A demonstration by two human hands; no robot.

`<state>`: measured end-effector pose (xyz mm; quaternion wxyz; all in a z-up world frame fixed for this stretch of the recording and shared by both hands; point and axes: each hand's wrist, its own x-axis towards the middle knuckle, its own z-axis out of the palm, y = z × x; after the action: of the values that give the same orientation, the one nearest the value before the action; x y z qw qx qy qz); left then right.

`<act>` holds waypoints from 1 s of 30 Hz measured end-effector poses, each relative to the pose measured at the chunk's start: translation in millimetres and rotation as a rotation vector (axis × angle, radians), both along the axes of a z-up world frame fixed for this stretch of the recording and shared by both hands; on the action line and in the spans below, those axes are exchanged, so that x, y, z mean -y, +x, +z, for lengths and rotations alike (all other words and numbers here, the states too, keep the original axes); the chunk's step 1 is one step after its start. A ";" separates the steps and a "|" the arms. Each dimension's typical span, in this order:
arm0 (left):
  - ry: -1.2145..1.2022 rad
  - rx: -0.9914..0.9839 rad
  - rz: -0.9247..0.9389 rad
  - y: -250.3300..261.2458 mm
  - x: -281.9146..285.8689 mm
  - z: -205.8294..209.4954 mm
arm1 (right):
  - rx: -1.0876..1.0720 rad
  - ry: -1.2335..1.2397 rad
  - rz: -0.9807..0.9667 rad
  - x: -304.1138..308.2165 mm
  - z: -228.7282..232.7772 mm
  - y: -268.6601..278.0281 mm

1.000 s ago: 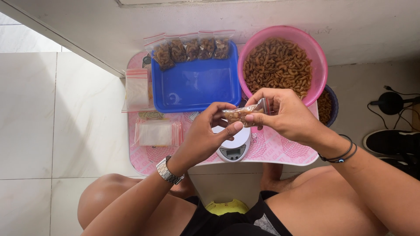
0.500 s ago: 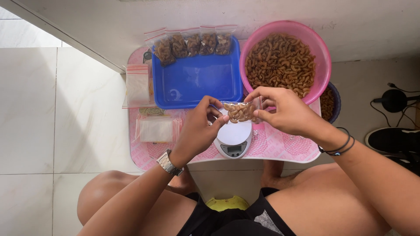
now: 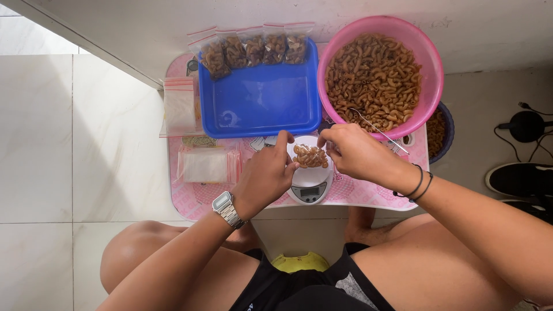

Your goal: Packing small snacks into plastic bags and weighing them on a digital scale for portion control.

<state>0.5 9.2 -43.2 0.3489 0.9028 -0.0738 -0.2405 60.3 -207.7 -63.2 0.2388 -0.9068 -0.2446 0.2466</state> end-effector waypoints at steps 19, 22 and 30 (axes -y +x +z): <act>0.223 0.125 -0.091 -6.6 -11.1 2.2 | 0.044 -0.120 0.022 -3.7 41.1 2.6; 0.363 0.301 -0.191 -4.8 -16.4 -6.5 | 0.046 -0.195 0.056 -1.4 63.9 1.0; 0.388 0.483 -0.263 -11.4 -12.9 -10.1 | -0.050 -0.395 0.217 16.8 79.6 -6.3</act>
<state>-10.9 22.1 -53.4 0.1092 0.9660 -0.2231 -0.0722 54.1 -224.4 16.4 0.0348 -0.8980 -0.2816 0.3363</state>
